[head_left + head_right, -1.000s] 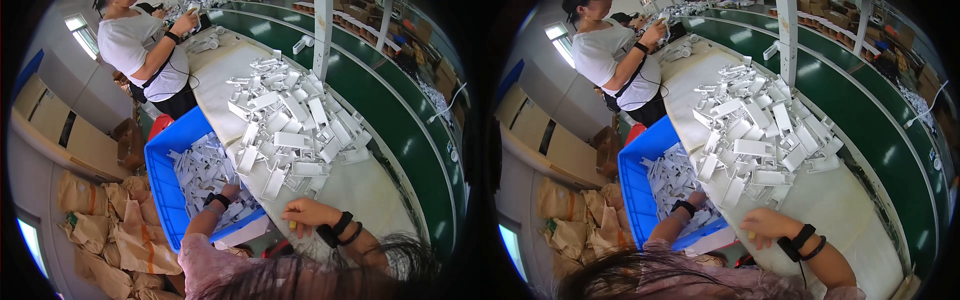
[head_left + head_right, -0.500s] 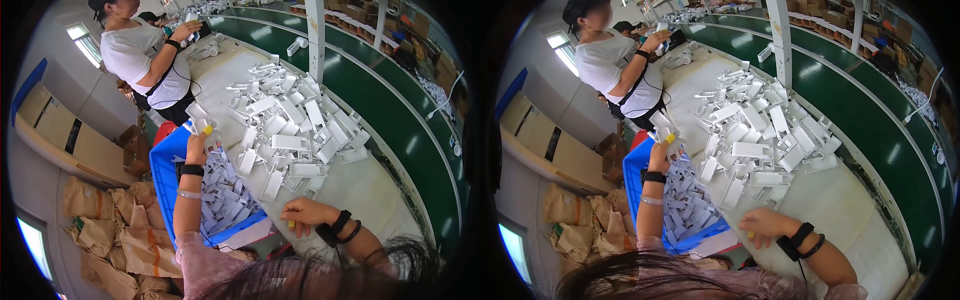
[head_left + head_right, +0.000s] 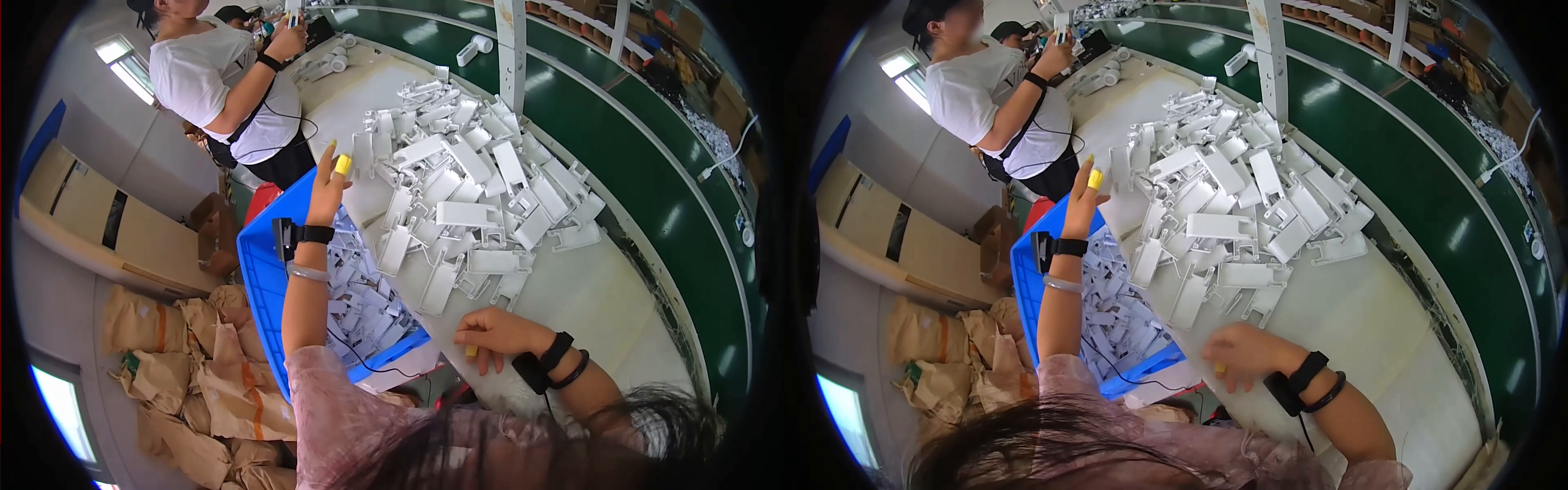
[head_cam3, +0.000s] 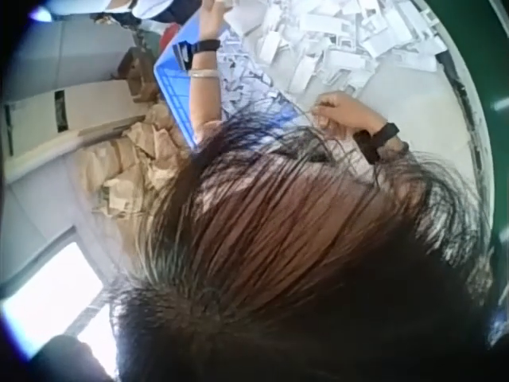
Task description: Assembling internal components into plastic housings for small handheld fans and sorting them into containers.
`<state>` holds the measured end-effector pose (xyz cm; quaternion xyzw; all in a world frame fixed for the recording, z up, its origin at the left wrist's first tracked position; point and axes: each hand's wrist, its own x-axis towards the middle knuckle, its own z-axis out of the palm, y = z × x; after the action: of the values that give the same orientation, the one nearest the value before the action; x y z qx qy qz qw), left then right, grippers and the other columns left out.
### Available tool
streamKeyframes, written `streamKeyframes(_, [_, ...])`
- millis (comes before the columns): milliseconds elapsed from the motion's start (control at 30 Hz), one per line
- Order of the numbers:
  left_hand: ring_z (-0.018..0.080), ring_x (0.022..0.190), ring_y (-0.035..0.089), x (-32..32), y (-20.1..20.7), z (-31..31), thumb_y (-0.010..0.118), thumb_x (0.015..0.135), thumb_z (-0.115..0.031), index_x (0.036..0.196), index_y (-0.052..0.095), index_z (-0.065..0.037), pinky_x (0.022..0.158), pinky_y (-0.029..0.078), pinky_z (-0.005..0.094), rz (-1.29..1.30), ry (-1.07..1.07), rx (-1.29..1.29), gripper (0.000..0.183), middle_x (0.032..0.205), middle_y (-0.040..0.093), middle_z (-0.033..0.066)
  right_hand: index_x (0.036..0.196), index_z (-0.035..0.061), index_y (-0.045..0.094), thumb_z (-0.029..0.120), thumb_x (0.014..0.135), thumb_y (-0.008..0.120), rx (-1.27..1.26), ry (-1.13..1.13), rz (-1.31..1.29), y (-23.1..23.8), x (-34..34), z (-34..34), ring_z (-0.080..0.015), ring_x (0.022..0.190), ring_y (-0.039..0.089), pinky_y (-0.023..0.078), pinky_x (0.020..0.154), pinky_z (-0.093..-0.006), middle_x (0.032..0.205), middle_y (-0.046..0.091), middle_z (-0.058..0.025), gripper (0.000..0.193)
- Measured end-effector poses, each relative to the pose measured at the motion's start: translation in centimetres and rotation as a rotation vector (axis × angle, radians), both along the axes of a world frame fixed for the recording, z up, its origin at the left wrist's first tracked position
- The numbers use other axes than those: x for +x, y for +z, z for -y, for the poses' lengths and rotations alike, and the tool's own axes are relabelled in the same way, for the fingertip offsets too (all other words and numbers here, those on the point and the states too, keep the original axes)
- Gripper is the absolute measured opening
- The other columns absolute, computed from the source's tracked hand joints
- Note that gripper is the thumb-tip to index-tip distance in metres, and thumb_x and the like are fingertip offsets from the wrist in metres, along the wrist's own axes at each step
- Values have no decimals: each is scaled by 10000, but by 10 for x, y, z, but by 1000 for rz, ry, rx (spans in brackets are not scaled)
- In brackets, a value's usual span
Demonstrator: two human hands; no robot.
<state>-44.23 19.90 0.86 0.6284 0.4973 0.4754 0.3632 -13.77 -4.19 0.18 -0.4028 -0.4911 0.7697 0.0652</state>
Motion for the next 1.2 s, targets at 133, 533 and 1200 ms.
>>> streamKeyframes(133, [244,1239,471,-53,-30,29,476,964,-380,1389,387,-71,834,518,363,258,84,-67,533,1361,451,80,1000,-4,548,246,952,524,-18,6,-10,0,0,-1,-208,590,674,500,391,-273,803,646,-120,256])
streamKeyframes(533, [345,861,609,-237,-271,148,496,863,-317,981,604,-41,735,494,431,-1074,147,-800,319,950,625,211,987,-8,545,248,954,524,-29,5,-40,-8,0,0,-200,592,675,497,393,-265,815,644,-120,259])
streamKeyframes(1200, [145,822,604,-95,-212,170,514,849,-541,1117,593,-43,649,493,380,-78,-287,-1373,572,933,629,116,1007,-22,541,231,951,529,-41,-24,-44,-1,-1,2,-204,596,675,505,393,-266,827,650,-130,259])
